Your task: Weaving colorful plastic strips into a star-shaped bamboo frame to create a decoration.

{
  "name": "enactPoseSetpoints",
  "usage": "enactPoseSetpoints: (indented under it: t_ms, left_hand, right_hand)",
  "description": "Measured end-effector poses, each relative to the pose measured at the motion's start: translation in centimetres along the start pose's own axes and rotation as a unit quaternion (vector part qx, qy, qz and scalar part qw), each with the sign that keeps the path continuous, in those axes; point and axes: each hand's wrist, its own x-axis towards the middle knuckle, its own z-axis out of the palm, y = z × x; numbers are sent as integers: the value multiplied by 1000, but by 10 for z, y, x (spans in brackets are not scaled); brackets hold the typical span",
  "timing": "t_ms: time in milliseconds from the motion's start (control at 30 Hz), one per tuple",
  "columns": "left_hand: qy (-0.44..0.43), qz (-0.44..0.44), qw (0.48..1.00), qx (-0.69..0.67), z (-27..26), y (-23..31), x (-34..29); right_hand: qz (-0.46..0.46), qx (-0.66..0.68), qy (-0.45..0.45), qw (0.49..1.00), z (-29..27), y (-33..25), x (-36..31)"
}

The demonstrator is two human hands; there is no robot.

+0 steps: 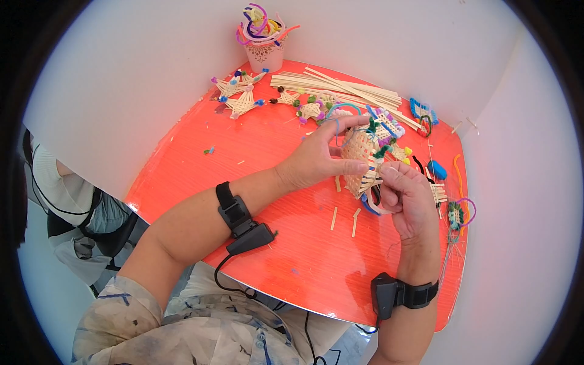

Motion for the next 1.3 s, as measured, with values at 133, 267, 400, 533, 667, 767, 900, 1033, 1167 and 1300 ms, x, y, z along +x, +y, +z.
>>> enactPoseSetpoints:
  t_ms: [133,267,400,533,667,767,900,1033,1167,1300]
  left_hand:
    - [-3,10,998,-57,1,-5,0]
    - [-1,-5,999,-36,2,-2,0]
    - [3,-10,999,-33,2,-3,1]
    - [24,-37,998,-44,6,-5,1]
    - [70,-40,995,-63,9,0,-1]
    - [65,37,997,22,5,1,-2]
    - [37,91,994,37,15,12,-7]
    - [50,105,991,72,20,18,-9]
    - [86,112,982,124,27,15,-9]
    - [89,110,981,131,30,20,-9]
  right_hand:
    - [4,26,7,1000,6,-1,-1]
    - [-7,25,18,999,5,1,0]
    - [-13,28,33,999,9,-1,-2]
    - [-10,34,35,999,10,-1,-1]
    - [-13,68,59,996,14,0,-2]
    - [-16,85,68,994,18,0,-3]
    - [-29,113,103,988,22,3,-3]
    - [-43,109,81,990,18,8,0]
    - [-51,86,106,989,25,8,-2]
    - [-92,23,117,989,27,11,-4]
